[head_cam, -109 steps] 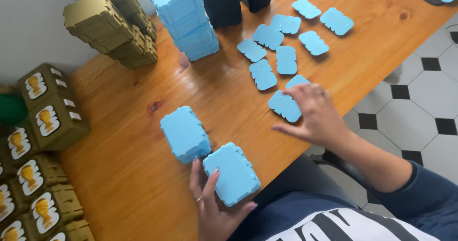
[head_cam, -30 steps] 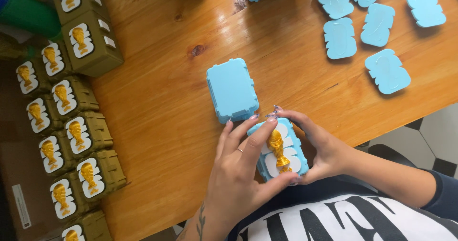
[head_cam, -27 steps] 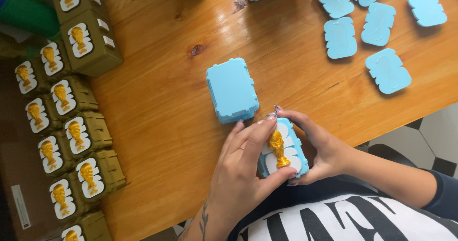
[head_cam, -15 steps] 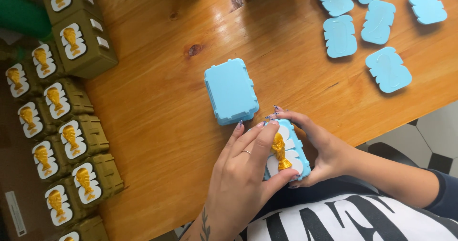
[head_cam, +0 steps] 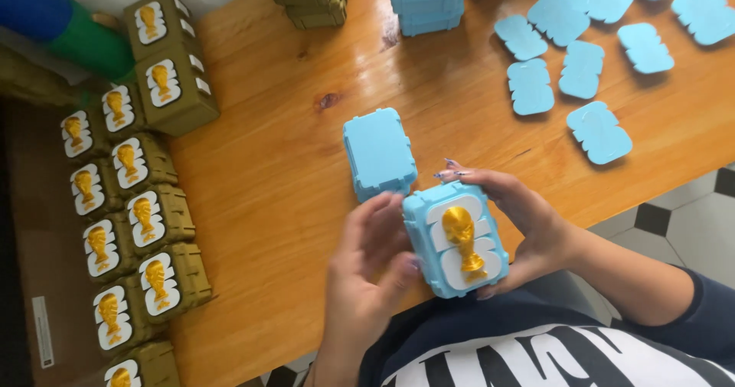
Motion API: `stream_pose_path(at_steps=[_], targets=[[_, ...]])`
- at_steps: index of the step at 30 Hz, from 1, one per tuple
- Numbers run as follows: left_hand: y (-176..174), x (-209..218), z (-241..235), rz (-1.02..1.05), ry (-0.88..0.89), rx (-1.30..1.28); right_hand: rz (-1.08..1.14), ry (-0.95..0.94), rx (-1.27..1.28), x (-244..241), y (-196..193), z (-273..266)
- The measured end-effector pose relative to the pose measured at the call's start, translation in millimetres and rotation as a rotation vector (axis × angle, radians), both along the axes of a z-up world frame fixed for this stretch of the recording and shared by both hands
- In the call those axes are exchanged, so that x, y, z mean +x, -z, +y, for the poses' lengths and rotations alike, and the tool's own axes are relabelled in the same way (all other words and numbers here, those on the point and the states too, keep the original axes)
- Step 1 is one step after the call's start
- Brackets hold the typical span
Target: Assembling small plastic cases by joining two halves and stacking the finished units.
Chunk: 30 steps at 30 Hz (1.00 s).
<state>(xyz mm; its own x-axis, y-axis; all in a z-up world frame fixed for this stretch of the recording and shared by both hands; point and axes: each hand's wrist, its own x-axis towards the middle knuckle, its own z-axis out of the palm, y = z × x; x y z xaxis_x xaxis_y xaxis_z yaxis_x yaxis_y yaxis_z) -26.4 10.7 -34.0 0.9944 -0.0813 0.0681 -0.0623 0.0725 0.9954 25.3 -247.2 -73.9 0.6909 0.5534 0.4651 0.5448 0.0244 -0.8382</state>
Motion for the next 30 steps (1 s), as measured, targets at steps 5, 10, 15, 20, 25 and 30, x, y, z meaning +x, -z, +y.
stream_pose_path(at_steps=[5, 10, 15, 20, 25, 30], targets=[[3, 8, -14, 0.109, 0.212, -0.49, 0.102, -0.089, 0.037, 7, -30, 15], [10, 11, -13, 0.067, 0.158, -0.483, 0.567, -0.281, 0.408, 8, -31, 36], [6, 12, -11, 0.066, 0.129, -0.463, 0.786, -0.238, 0.341, 5, -37, 48], [-7, 6, -9, 0.042, 0.099, -0.431, 0.607, -0.197, 0.286, 4, -30, 48], [-11, 3, -9, 0.003, 0.047, -0.393, 0.65, -0.265, 0.392, 7, -30, 59], [-28, -14, -6, -0.278, -0.188, 0.243, 0.811, -0.211, 0.597, 8, -38, 93]])
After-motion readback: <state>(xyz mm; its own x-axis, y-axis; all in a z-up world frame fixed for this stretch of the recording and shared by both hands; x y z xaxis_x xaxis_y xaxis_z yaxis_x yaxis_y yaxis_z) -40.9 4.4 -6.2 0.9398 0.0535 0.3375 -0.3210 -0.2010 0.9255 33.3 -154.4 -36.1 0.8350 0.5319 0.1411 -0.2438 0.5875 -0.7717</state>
